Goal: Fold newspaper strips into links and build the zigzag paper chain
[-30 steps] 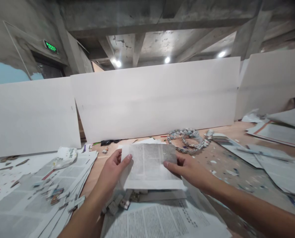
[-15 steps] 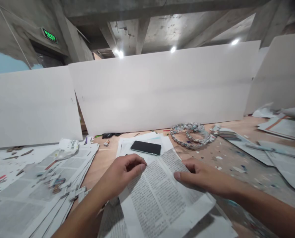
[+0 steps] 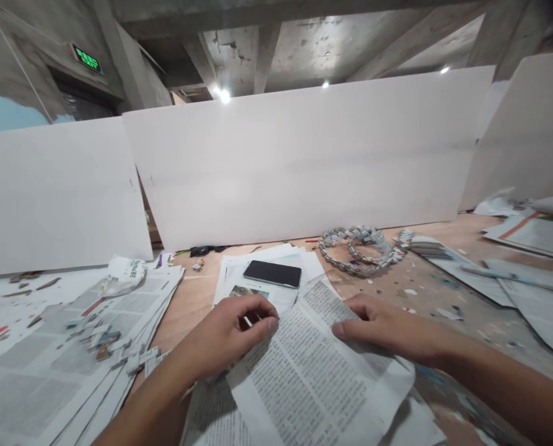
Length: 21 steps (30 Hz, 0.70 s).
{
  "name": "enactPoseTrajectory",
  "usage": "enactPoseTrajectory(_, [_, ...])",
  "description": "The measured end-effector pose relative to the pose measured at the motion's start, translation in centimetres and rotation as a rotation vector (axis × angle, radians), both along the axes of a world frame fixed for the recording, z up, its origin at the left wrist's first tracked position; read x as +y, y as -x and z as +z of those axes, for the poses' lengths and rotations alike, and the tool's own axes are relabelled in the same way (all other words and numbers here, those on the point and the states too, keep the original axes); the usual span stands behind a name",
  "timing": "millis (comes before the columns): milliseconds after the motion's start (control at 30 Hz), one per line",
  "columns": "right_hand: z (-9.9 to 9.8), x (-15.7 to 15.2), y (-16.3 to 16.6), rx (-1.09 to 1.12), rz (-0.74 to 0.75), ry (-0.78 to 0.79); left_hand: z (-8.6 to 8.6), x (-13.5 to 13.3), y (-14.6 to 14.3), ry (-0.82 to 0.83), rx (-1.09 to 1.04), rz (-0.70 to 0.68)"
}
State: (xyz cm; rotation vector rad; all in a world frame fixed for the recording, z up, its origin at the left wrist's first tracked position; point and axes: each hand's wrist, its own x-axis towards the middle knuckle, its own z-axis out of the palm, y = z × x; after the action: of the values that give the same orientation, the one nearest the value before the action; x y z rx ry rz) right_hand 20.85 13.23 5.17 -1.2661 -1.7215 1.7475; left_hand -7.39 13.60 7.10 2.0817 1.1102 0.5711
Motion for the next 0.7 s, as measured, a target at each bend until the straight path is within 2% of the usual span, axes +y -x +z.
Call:
enactPoseTrajectory(200, [0.2, 0.2, -0.1, -0.034, 0.035, -0.032, -0.2, 0.1, 0.0, 0.009, 0.038, -0.023])
enactPoseTrajectory(433, [0.1, 0.0, -0.2, -0.089, 0.088, -0.069, -1.1, -0.4, -1.1, -0.016, 0.003, 0.014])
enactPoseTrajectory(700, [-0.3, -0.2, 0.2, -0.083, 0.177, -0.071, -1.9, -0.8, -2.2, 0.054, -0.058, 0.017])
